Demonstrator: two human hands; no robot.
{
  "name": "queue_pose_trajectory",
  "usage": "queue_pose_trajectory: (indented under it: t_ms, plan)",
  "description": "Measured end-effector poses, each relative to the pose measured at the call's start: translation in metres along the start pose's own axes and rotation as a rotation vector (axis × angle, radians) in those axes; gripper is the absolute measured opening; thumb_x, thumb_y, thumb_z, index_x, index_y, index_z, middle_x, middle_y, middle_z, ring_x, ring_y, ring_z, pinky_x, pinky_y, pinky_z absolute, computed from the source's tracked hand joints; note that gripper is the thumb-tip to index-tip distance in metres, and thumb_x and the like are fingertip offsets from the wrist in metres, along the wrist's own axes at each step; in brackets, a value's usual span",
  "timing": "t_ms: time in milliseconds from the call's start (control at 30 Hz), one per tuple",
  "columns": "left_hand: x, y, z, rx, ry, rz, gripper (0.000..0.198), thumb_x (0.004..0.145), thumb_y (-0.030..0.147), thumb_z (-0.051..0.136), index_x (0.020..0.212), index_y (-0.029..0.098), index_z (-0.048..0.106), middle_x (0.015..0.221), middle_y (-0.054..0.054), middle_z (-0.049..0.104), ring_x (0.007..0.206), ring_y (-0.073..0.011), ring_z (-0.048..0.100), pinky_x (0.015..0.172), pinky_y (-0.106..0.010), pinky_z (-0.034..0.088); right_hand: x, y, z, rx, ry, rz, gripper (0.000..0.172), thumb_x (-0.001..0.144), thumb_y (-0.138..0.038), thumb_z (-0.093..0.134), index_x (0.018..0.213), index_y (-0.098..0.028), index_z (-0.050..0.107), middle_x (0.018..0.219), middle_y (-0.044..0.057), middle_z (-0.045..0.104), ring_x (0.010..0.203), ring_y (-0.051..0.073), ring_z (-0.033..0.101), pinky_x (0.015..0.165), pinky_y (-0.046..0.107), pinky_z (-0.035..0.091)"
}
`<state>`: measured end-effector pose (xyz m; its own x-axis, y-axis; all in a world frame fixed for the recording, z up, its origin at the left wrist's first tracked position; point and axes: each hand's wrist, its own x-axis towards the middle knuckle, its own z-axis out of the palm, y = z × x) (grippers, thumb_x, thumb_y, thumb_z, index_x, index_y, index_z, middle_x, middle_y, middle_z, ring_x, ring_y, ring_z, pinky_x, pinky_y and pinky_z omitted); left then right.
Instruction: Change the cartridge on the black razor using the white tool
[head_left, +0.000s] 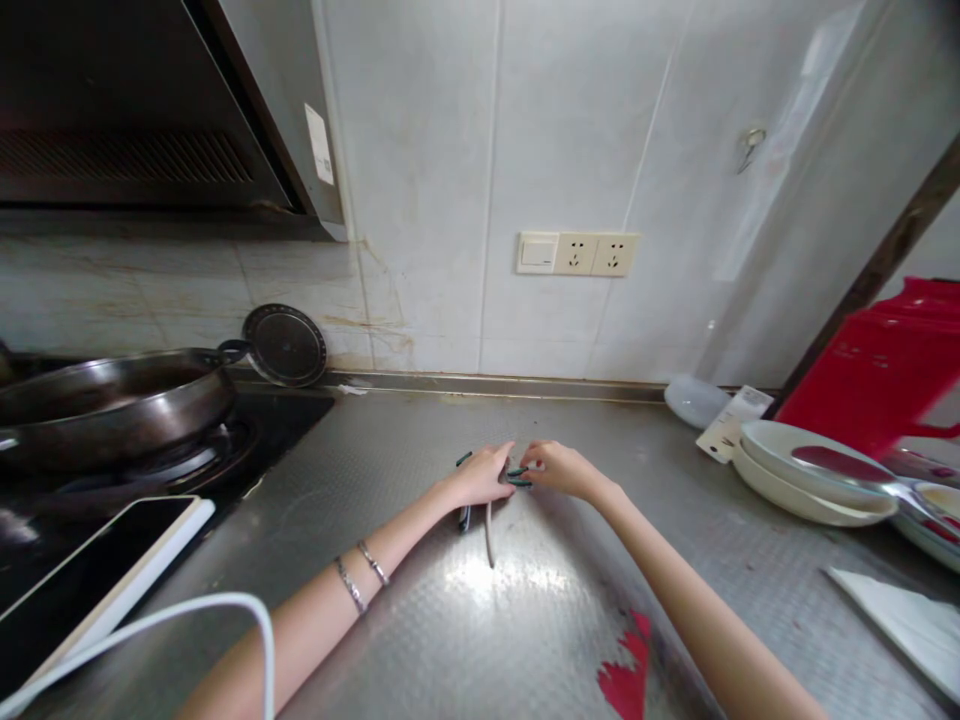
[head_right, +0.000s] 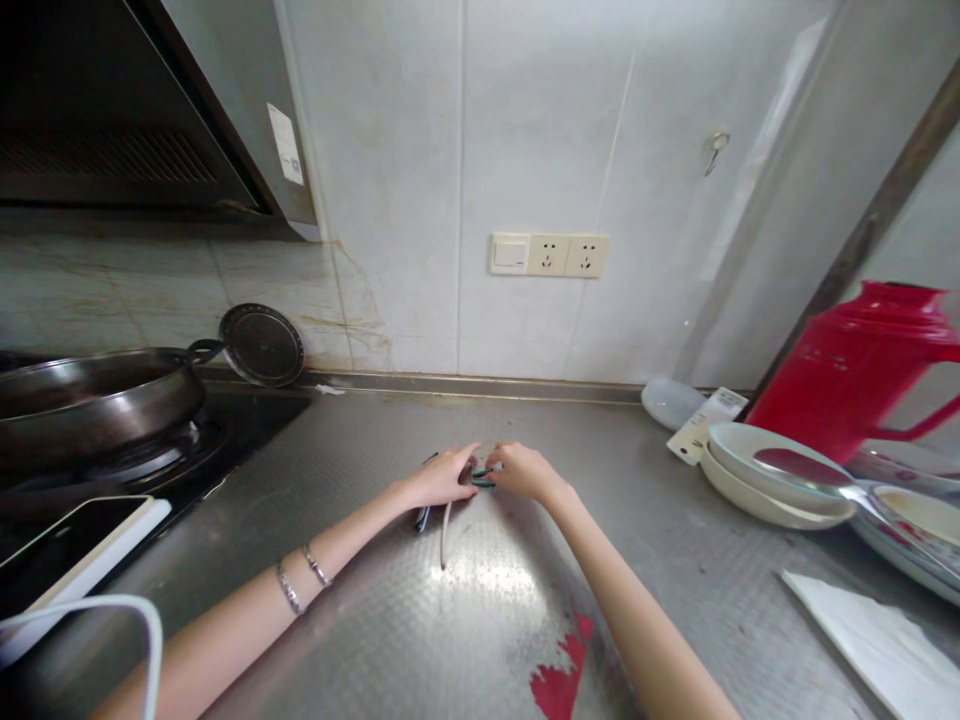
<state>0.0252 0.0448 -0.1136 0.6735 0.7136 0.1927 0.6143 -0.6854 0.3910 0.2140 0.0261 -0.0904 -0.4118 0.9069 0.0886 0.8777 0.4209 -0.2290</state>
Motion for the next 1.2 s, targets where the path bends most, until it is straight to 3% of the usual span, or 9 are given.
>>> queue_pose_trajectory:
  t_ms: [367,467,567,667,800,867,1067,1200]
  plan:
    - [-0.001,0.002,-0.001,-0.007,-0.009,0.001,0.073,0.070,0.031,0.059,0.135,0.014,0.031,0.108,-0.011,0.063,0.101,-0.0247,0.058,0.086,-0.032,0.044,0.001,0.000,-0.002,0.021,0.027,0.000,0.024,0.078,-0.033,0.053,0.092,-0.022,0.070,0.096,0.005,0.065,0.081,0.016,0.060,0.068,0.023,0.040]
    - [0.000,0.002,-0.002,0.002,-0.004,0.006,0.074,0.068,0.032,0.062,0.134,0.011,0.033,0.121,-0.014,0.057,0.111,-0.0264,0.053,0.092,-0.034,0.041,0.000,0.001,-0.007,0.034,0.058,0.002,0.024,0.079,-0.034,0.052,0.090,-0.022,0.070,0.093,0.005,0.065,0.079,0.015,0.060,0.067,0.022,0.040]
    - [0.002,0.003,-0.015,0.005,0.030,0.041,0.073,0.067,0.031,0.065,0.131,0.009,0.039,0.132,-0.016,0.047,0.121,-0.0270,0.044,0.100,-0.035,0.035,-0.003,0.000,-0.015,0.025,0.107,0.022,0.023,0.081,-0.034,0.051,0.087,-0.021,0.070,0.091,0.004,0.066,0.079,0.015,0.060,0.065,0.022,0.039]
    - [-0.001,0.006,-0.042,-0.042,0.136,0.055,0.052,0.072,0.028,0.061,0.120,0.010,0.052,0.124,-0.014,0.055,0.116,-0.0240,0.049,0.100,-0.035,0.035,-0.006,-0.008,-0.024,-0.009,0.171,0.135,0.026,0.082,-0.037,0.048,0.081,-0.021,0.069,0.084,0.004,0.068,0.076,0.016,0.061,0.058,0.022,0.036]
    - [-0.016,0.004,-0.080,-0.179,0.307,0.005,0.028,0.077,0.026,0.055,0.101,0.013,0.063,0.110,-0.009,0.065,0.104,-0.0196,0.057,0.095,-0.032,0.040,-0.008,-0.031,-0.033,0.035,0.139,0.313,0.031,0.081,-0.041,0.047,0.076,-0.019,0.068,0.075,0.006,0.069,0.069,0.017,0.062,0.054,0.022,0.035]
    - [-0.027,-0.003,-0.092,-0.251,0.320,-0.050,0.023,0.077,0.026,0.053,0.092,0.014,0.065,0.098,-0.008,0.069,0.093,-0.0184,0.062,0.088,-0.031,0.044,-0.007,-0.048,-0.032,0.069,0.084,0.347,0.031,0.080,-0.041,0.047,0.077,-0.018,0.068,0.076,0.007,0.069,0.069,0.017,0.063,0.054,0.022,0.037]
    - [-0.058,-0.030,-0.097,-0.393,0.285,-0.180,0.018,0.073,0.023,0.051,0.080,0.012,0.065,0.072,-0.006,0.068,0.070,-0.0160,0.063,0.070,-0.027,0.048,0.001,-0.110,-0.016,-0.028,-0.084,0.311,0.030,0.078,-0.038,0.048,0.088,-0.018,0.068,0.088,0.012,0.070,0.083,0.024,0.065,0.065,0.028,0.046]
    - [-0.077,-0.033,-0.097,-0.465,0.229,-0.259,0.019,0.073,0.025,0.050,0.077,0.011,0.062,0.061,-0.004,0.064,0.059,-0.0137,0.060,0.059,-0.024,0.046,0.009,-0.138,0.000,-0.077,-0.111,0.303,0.033,0.078,-0.031,0.049,0.101,-0.014,0.065,0.102,0.019,0.067,0.094,0.031,0.063,0.072,0.039,0.048]
